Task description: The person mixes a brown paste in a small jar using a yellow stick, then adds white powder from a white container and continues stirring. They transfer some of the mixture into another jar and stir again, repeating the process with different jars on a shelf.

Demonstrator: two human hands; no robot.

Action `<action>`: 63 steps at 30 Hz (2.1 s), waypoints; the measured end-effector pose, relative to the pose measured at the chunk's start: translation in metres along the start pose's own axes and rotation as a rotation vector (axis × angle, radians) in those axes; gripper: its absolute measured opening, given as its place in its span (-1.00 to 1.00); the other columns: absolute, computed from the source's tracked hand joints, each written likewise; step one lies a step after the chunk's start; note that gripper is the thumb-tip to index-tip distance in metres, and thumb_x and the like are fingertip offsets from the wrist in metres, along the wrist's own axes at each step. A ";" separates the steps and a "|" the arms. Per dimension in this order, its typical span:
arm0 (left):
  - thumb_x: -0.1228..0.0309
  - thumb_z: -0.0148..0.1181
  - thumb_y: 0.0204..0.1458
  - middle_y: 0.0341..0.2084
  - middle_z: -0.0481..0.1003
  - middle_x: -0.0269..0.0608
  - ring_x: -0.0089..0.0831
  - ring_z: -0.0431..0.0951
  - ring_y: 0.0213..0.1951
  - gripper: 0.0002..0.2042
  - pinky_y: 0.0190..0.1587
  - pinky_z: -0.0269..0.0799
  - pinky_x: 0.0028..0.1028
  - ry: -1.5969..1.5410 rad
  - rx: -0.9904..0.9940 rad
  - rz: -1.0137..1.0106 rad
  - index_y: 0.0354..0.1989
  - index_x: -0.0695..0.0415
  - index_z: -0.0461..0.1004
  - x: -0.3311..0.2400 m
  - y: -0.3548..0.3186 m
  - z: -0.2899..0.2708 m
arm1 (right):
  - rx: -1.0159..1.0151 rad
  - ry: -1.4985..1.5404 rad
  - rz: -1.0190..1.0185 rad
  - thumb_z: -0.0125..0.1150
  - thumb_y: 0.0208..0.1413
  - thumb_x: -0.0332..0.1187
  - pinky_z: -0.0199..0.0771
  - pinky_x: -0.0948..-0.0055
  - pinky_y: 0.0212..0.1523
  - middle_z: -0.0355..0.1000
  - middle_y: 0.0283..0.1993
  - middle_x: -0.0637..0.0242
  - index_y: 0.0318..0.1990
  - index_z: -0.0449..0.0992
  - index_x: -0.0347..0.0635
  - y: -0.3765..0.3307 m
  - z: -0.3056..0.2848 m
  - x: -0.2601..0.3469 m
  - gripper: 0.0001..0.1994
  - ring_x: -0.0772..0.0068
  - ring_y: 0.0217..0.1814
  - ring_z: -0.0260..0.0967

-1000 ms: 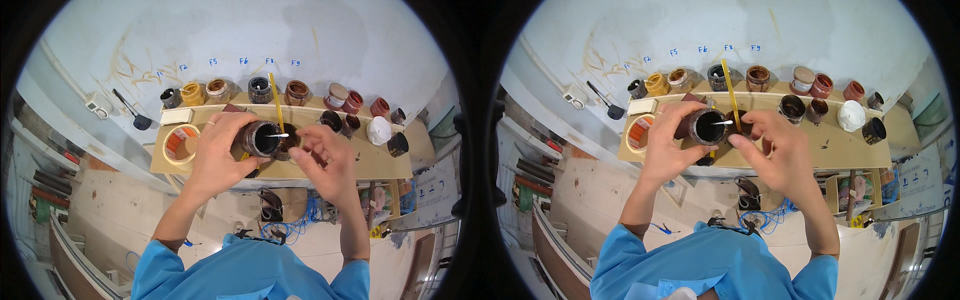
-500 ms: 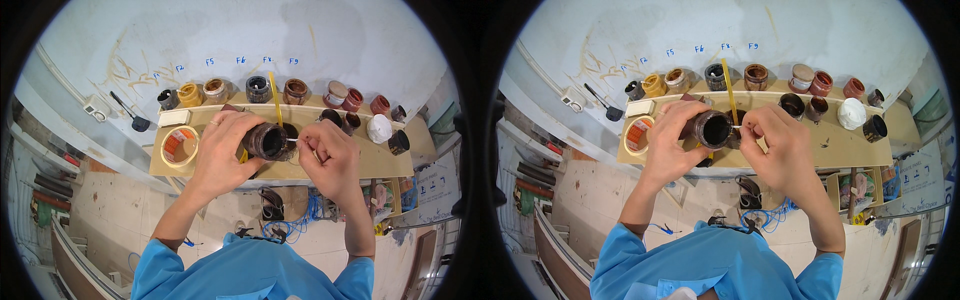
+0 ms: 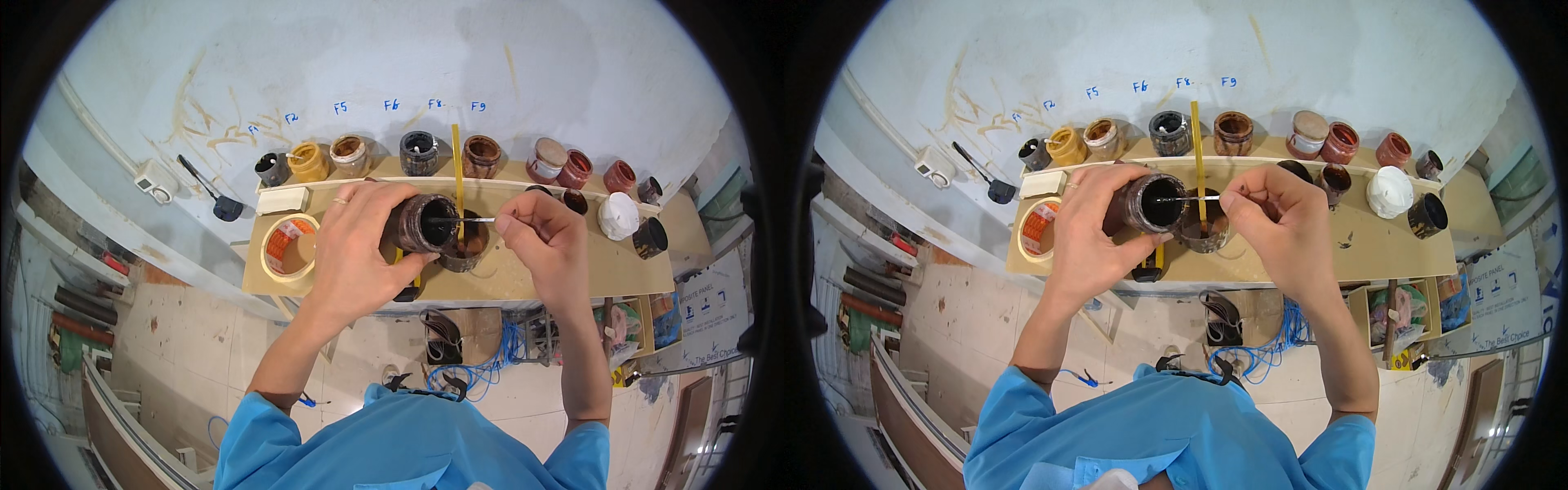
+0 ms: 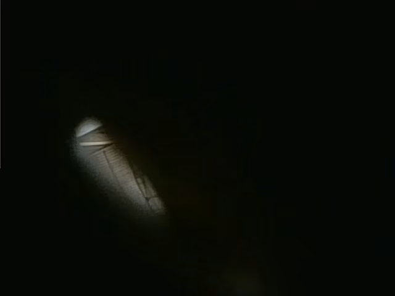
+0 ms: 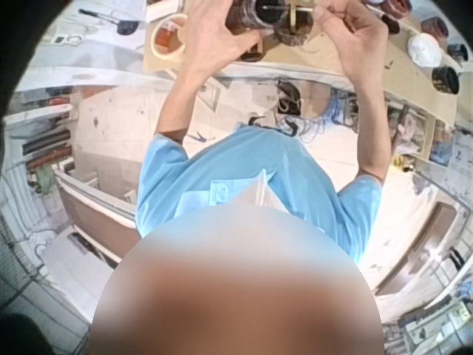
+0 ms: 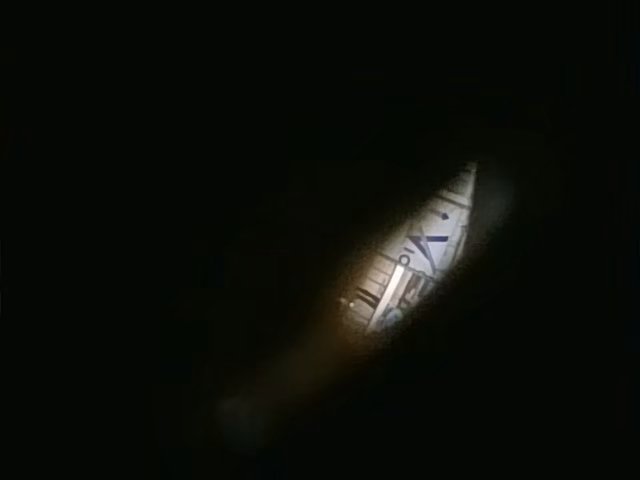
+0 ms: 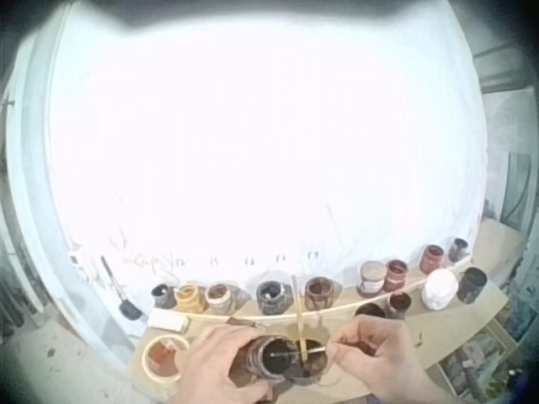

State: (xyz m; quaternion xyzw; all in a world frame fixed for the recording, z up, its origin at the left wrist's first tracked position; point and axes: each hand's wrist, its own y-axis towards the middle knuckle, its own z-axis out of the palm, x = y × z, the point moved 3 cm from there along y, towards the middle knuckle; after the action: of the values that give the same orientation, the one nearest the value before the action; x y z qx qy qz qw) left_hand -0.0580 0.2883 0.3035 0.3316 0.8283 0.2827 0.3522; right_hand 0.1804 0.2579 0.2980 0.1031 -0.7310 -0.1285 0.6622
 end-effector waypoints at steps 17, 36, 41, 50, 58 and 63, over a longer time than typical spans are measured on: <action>0.55 0.60 -0.29 -0.04 0.64 -0.13 -0.08 0.56 0.03 -0.41 0.15 0.45 -0.18 0.113 -0.030 -0.069 0.06 0.14 0.60 0.025 0.003 -0.001 | -0.094 -0.140 -0.074 0.36 0.26 -0.48 0.13 0.71 -0.39 0.41 -0.39 0.59 -0.20 0.57 -0.28 0.000 -0.024 0.019 -0.91 0.85 -0.39 0.23; 0.57 0.54 -0.30 -0.03 0.64 -0.12 -0.06 0.57 0.02 -0.40 0.16 0.45 -0.17 0.107 -0.052 -0.025 0.07 0.12 0.59 0.027 0.006 0.003 | -0.018 -0.335 -0.151 0.31 0.19 -0.61 0.10 0.71 -0.38 0.38 -0.33 0.59 -0.20 0.55 -0.29 -0.002 -0.023 0.023 -0.92 0.85 -0.39 0.18; 0.57 0.55 -0.29 -0.03 0.64 -0.13 -0.06 0.57 0.02 -0.40 0.15 0.46 -0.17 0.105 -0.055 -0.016 0.08 0.12 0.59 0.028 0.006 0.004 | -0.053 -0.313 -0.170 0.33 0.15 -0.61 0.00 0.70 -0.46 0.41 -0.37 0.57 -0.23 0.56 -0.26 -0.003 -0.023 0.014 -0.90 0.89 -0.45 0.12; 0.55 0.60 -0.27 -0.02 0.64 -0.14 -0.07 0.57 0.04 -0.40 0.16 0.47 -0.16 0.048 -0.054 -0.013 0.08 0.12 0.59 0.023 0.007 0.005 | -0.180 -0.078 -0.135 0.35 0.26 -0.55 0.13 0.71 -0.41 0.42 -0.36 0.63 -0.20 0.58 -0.25 -0.003 -0.020 0.011 -0.95 0.89 -0.38 0.21; 0.52 0.61 -0.30 0.00 0.60 -0.11 0.02 0.54 0.10 -0.34 0.16 0.45 -0.09 0.045 -0.023 0.060 0.12 0.10 0.57 0.015 0.010 0.006 | 0.000 -0.588 -0.577 0.42 0.07 -0.63 0.18 0.52 -0.45 0.34 -0.45 0.41 -0.22 0.59 -0.22 0.017 0.017 0.024 -0.83 0.63 -0.50 0.20; 0.49 0.60 -0.27 0.04 0.59 -0.10 0.02 0.52 0.12 -0.35 0.19 0.44 -0.08 0.068 -0.015 0.062 0.13 0.10 0.56 0.016 0.006 0.004 | 0.085 -0.456 -0.320 0.38 0.14 -0.60 0.22 0.51 -0.44 0.39 -0.45 0.43 -0.23 0.59 -0.26 0.021 0.023 0.011 -0.90 0.69 -0.48 0.24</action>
State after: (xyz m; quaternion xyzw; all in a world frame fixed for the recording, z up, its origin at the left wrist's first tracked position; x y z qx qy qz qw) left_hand -0.0608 0.3053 0.2991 0.3447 0.8269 0.3107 0.3174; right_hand 0.1565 0.2751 0.3135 0.2134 -0.8402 -0.2208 0.4470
